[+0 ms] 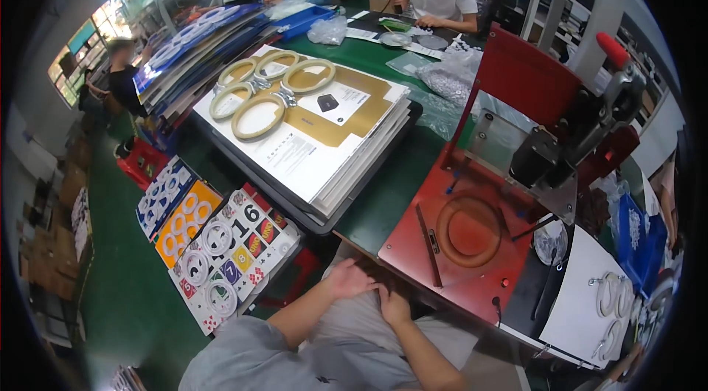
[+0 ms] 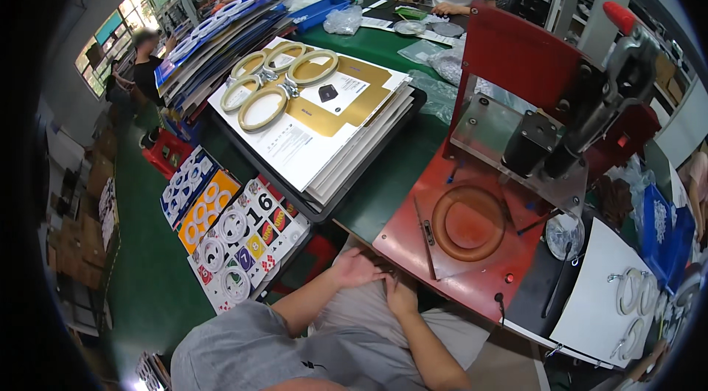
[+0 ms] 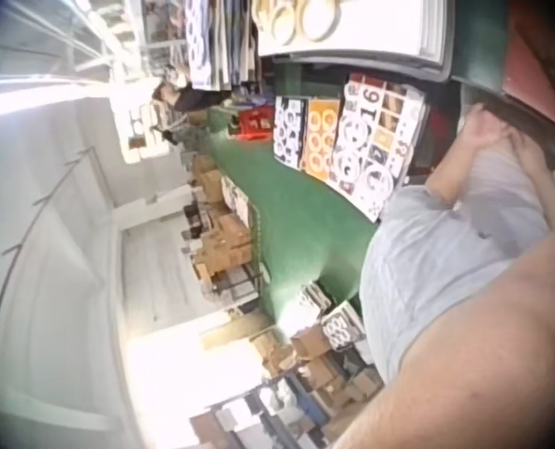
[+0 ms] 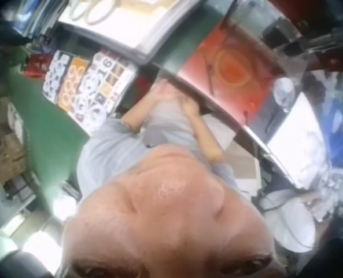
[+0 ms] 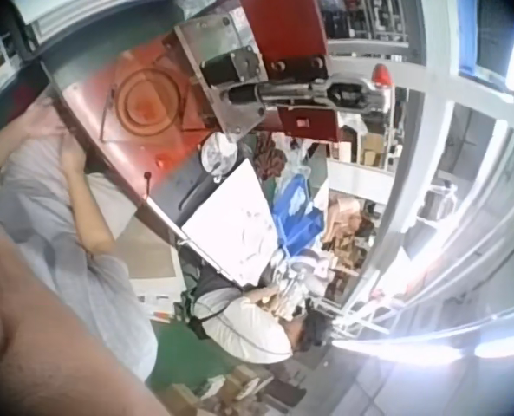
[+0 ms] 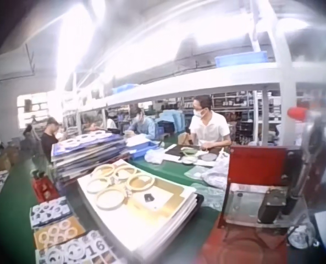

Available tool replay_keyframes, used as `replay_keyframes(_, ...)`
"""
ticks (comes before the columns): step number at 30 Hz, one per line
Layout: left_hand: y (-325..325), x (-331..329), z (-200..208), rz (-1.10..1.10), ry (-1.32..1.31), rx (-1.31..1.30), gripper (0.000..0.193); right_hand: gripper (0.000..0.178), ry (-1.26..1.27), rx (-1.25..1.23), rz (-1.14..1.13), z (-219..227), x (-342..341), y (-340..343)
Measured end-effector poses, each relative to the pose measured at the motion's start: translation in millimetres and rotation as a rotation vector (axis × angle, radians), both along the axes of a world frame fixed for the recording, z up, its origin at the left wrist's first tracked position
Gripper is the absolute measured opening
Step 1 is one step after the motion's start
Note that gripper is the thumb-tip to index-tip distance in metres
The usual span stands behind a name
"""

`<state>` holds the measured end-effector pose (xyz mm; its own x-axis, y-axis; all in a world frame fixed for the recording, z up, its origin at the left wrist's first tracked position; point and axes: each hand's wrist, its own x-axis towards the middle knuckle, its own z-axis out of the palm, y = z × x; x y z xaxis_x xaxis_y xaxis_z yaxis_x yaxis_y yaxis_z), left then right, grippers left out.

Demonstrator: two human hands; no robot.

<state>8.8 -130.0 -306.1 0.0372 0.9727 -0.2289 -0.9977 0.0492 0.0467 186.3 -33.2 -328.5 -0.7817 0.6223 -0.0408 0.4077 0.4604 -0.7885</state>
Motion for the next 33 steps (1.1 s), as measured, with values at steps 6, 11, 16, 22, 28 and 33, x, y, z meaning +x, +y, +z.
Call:
replay_keyframes(6,-30.1,-0.8,28.0,0.283,0.403,-0.396,0.031,0.051,0.037,-0.097,-0.121,-14.3,2.4,6.2)
replay_keyframes(11,-60.8,-25.9,19.1,0.412,0.990,-0.817,0.022,0.044,-0.001,-0.131,-0.140,6.3,-31.7,17.0)
replay_keyframes(16,-49.3,-12.9,11.2,0.277,1.064,-0.789,0.026,0.052,-0.086,0.141,-0.122,13.9,-44.9,48.2)
replay_keyframes(22,-30.0,2.4,1.5,0.186,1.314,-0.851,0.030,0.050,-0.027,0.140,-0.059,22.7,-33.6,53.9)
replay_keyframes(28,-31.5,-1.8,4.4,0.134,1.472,-0.840,0.032,0.046,-0.180,-0.060,0.108,35.1,-9.2,38.4)
replay_keyframes(33,-48.0,1.9,16.8,0.192,1.445,-0.802,0.032,0.034,-0.081,-0.166,0.097,72.3,20.6,10.3)
